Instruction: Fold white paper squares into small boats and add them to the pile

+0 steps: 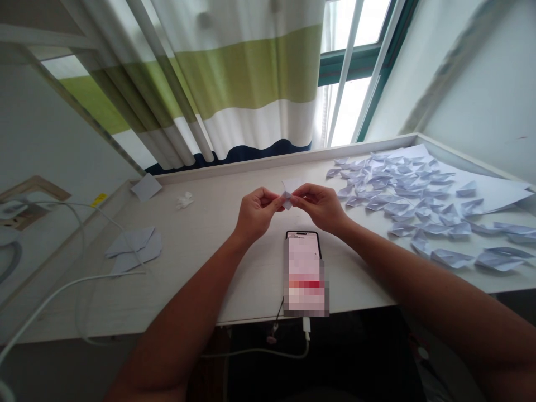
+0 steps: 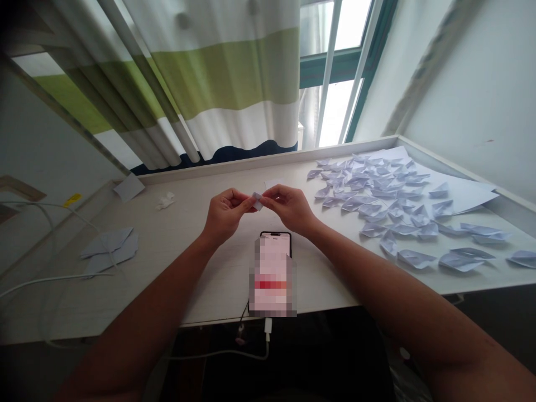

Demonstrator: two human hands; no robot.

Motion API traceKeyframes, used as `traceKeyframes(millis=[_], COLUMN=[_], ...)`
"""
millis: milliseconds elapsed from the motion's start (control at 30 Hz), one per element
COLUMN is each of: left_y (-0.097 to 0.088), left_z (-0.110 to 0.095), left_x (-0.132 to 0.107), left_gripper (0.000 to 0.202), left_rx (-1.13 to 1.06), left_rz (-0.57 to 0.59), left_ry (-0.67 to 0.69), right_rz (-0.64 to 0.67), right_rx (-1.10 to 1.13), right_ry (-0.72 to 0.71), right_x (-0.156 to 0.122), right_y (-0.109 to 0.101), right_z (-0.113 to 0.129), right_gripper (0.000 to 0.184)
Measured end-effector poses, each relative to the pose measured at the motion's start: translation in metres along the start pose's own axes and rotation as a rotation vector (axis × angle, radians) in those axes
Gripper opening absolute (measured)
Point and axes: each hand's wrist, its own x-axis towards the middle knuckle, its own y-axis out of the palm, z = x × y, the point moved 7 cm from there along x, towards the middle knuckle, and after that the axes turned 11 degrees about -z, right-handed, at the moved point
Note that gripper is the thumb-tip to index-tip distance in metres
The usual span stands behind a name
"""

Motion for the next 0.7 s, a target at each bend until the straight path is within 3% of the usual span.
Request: traceKeyframes(millis=[200, 400, 700], left_y=[0.002, -0.001, -0.003], left_z=[-0.002, 0.004, 0.010], left_x=[0.001, 0.003, 0.005], left_gripper=[0.052, 0.057, 0.046], left_rx=[-0.024, -0.031, 0.060], left_rz=[-0.009, -0.016, -0.013], left_ry=[0.023, -0.054, -0.073], right_rz=[-0.023, -0.047, 0.088], right_rx=[0.069, 0.136, 0.044], right_ry=[0.024, 0.100, 0.092], right_x=[0.000, 0.002, -0.002], right_y=[0.001, 0.000, 0.007], right_z=[0.001, -0.011, -0.015], right_gripper=[0.046, 0.053, 0.044])
